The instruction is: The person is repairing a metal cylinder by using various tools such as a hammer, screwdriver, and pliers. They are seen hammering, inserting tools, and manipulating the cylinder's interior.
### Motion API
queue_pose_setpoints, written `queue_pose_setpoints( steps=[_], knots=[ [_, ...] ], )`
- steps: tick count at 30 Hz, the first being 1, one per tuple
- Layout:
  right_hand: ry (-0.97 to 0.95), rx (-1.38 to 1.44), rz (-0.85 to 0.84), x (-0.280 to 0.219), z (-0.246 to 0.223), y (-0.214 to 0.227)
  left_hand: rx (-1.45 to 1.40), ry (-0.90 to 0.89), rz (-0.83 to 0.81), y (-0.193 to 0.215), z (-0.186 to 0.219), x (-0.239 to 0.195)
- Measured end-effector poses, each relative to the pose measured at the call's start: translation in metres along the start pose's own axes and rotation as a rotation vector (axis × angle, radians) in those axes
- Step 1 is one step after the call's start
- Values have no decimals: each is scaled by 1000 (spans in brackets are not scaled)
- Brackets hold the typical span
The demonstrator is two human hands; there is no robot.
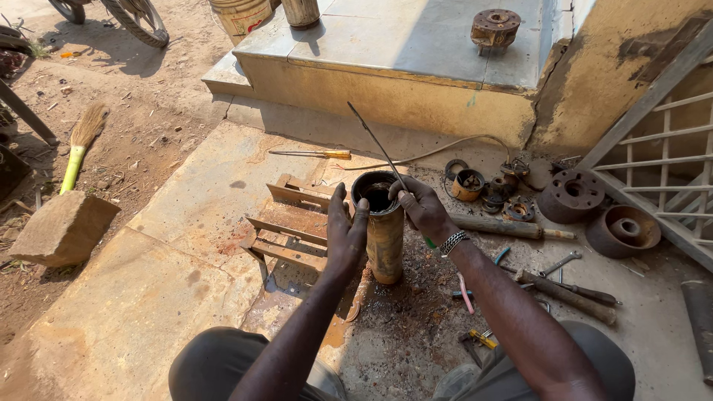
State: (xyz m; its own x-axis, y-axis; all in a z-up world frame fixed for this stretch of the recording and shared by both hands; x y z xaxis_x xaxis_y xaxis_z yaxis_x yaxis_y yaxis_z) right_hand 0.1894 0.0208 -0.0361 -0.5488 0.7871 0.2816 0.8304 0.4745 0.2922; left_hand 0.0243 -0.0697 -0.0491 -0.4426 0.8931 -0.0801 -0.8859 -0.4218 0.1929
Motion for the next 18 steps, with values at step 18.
queue_pose_setpoints(
  steps=[18],
  knots=[
    [200,70,104,-58,-15,4,-488,-51,-767,-10,-19,122]
  ],
)
Point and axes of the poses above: each hand's wrist, its own x-axis towards the middle knuckle, its own y-axis out of the back of the hand, z = x × y, the point moved 1 cm from there along x, towards the middle knuckle, and after that the axes turned 15 degrees about y, right-handed, at the moved point
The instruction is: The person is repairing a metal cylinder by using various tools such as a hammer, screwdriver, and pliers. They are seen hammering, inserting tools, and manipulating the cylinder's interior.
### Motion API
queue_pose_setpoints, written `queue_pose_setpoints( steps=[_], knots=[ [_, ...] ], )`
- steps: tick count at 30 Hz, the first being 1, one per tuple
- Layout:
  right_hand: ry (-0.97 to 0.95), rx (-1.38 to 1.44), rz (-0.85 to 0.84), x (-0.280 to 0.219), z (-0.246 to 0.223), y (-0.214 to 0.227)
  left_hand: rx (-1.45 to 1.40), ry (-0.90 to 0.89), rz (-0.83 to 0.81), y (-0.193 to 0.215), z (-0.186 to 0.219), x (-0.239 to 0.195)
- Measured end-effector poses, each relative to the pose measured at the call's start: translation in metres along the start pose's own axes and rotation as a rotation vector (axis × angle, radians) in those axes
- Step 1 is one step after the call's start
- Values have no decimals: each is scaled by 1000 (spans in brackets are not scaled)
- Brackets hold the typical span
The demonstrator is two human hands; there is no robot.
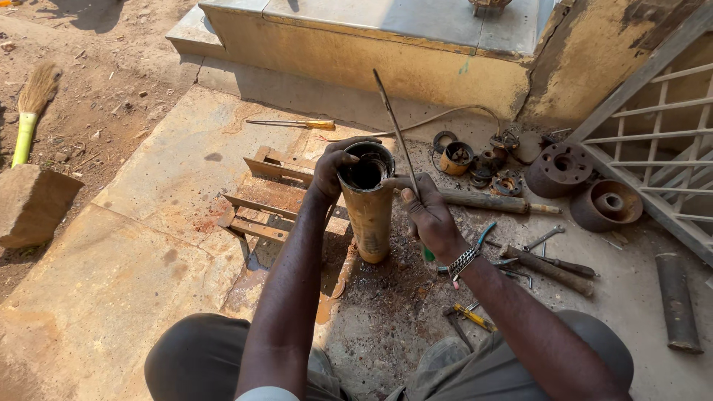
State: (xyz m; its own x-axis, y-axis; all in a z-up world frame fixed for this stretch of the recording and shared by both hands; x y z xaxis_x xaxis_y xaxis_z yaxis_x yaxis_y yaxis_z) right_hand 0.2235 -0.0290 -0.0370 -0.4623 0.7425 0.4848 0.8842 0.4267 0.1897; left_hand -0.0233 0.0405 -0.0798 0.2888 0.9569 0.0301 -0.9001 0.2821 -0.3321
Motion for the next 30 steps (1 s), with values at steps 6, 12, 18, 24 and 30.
queue_pose_setpoints(
  steps=[6,12,18,24,30],
  knots=[
    [-69,84,51,10,-7,41,-11,60,32,-4,16,-10],
    [311,-817,-245,5,-56,107,503,-246,447,-53,11,-63],
    [25,-1318,-445,3,-95,90,574,-255,613,-71,4,-56],
    [52,-1432,-516,15,-128,67,380,-144,123,-19,18,-35],
    [10,-1512,-552,24,-157,50,488,29,-211,15,39,-18]
  ],
)
Point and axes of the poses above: each hand's wrist, its own x-axis towards the middle knuckle, its own y-axis out of the back of the hand, z = x × y, the point moved 1 cm from there along x, towards the middle knuckle, and after that the axes turned 15 degrees about y, right-handed, at the moved point
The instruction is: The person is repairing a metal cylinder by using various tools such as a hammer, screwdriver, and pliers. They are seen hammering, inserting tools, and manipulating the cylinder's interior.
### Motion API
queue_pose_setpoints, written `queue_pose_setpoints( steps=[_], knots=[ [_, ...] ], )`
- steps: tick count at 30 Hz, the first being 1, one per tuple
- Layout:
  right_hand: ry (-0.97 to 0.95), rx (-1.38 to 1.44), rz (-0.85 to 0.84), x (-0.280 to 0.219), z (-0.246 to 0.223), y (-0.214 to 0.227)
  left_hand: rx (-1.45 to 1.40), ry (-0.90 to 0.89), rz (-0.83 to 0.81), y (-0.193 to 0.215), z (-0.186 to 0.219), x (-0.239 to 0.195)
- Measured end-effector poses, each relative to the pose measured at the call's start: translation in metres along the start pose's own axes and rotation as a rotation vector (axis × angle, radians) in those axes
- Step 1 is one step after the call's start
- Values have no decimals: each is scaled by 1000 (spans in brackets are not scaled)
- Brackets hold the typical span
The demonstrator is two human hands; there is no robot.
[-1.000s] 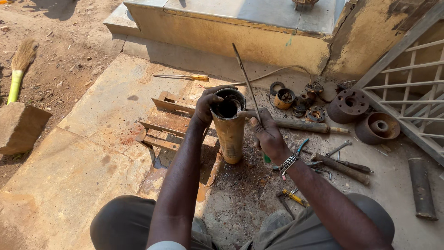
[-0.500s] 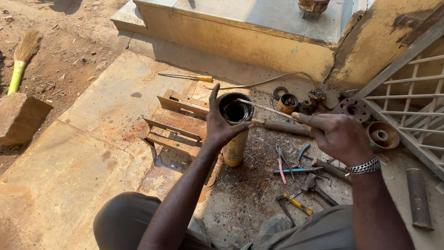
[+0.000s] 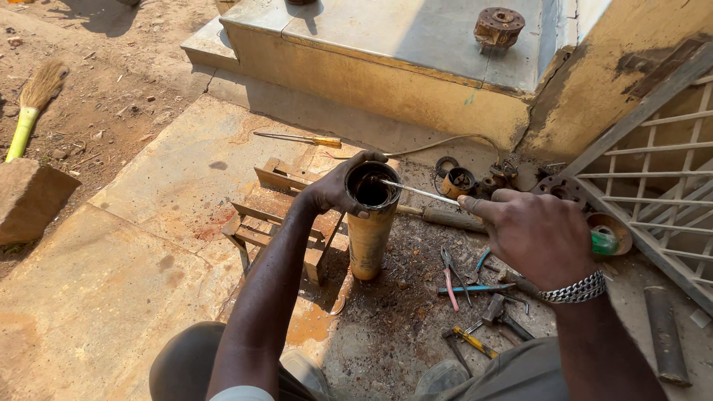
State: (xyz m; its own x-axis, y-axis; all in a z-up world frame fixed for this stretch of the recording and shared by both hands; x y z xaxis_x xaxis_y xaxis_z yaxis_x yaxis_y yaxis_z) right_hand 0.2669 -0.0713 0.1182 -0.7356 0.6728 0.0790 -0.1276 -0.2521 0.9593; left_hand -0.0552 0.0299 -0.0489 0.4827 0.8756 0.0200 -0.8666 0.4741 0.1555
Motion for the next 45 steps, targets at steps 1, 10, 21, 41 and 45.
queue_pose_setpoints(
  steps=[1,10,21,41,45],
  knots=[
    [-5,-43,-96,4,-3,3,52,22,13,-3,2,-3],
    [95,-216,-377,39,-20,30,214,97,663,-65,22,-28],
    [68,-99,-2,18,-7,-49,188,-3,661,-63,21,-25],
    [-401,806,479,-12,27,-108,740,493,637,-41,55,-21],
    [-435,872,320,-5,47,-166,1202,587,718,-59,74,6]
  ],
)
Point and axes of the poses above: each hand's wrist, its own x-axis towards the middle knuckle, its own y-axis out of the back of the hand, z = x × y, the point moved 1 cm from there along x, towards the middle knuckle, and after that the axes turned 15 degrees about y, right-handed, at the moved point
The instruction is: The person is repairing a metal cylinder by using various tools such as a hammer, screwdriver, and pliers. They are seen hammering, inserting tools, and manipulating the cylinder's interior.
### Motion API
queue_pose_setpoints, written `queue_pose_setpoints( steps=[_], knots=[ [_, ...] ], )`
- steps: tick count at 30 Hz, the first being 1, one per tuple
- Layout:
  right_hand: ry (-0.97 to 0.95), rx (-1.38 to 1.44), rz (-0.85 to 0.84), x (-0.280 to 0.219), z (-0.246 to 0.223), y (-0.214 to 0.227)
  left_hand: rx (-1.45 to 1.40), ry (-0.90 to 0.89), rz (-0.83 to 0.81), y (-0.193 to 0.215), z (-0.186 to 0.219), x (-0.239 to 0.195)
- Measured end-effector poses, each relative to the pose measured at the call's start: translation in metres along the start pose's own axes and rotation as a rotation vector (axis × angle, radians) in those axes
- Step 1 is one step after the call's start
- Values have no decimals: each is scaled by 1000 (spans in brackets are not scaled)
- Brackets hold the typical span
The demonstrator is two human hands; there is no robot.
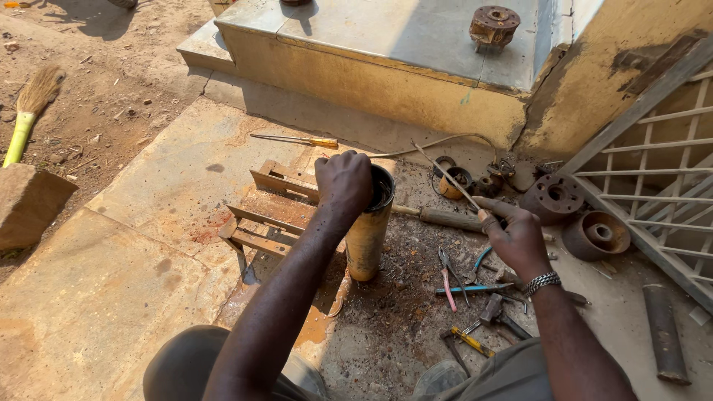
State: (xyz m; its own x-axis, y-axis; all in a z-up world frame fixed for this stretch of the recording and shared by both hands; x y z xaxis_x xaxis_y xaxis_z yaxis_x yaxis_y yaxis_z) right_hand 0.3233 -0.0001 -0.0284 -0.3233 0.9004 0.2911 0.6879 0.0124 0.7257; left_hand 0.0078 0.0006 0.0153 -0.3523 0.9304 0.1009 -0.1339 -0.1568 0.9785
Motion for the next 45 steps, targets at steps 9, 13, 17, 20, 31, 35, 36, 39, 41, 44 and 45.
queue_pose_setpoints(
  steps=[9,13,17,20,31,35,36,39,41,44,45],
  knots=[
    [-333,-434,-751,-38,145,-124,-574,-158,-19,-18,-18,-4],
    [-459,-513,-771,-56,213,-129,-621,-227,316,-11,-33,-14],
    [-444,-483,-771,-57,247,-141,-693,-288,283,-10,-35,-30],
    [-406,-479,-847,-59,252,-152,-621,-398,264,-19,-34,-28],
    [-449,-420,-849,-63,245,-153,-1507,-353,68,6,-35,-1],
    [-493,-473,-829,-64,260,-147,-1390,-583,280,74,-56,8],
    [-532,-456,-809,-67,267,-142,-1298,-602,332,85,-65,8],
    [-534,-523,-734,-72,288,-130,-1090,-493,223,86,-94,0],
    [-626,-431,-580,-90,299,-112,-689,-265,103,59,-119,-18],
    [-715,-527,-464,-102,298,-77,-60,16,-246,4,-157,-33],
    [-719,-565,-423,-107,292,-68,4,6,-291,-7,-172,-28]
  ],
)
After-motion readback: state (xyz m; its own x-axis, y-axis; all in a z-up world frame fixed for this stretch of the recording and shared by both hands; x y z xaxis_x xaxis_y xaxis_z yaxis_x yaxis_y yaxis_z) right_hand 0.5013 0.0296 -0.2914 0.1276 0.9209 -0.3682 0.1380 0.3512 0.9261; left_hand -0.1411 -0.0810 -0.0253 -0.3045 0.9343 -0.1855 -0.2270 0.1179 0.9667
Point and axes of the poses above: each hand's wrist, its own x-axis towards the middle knuckle, its own y-axis out of the back of the hand, z = x × y, the point moved 1 cm from there along x, towards the middle knuckle, and after that the axes turned 15 degrees about y, right-handed, at the moved point
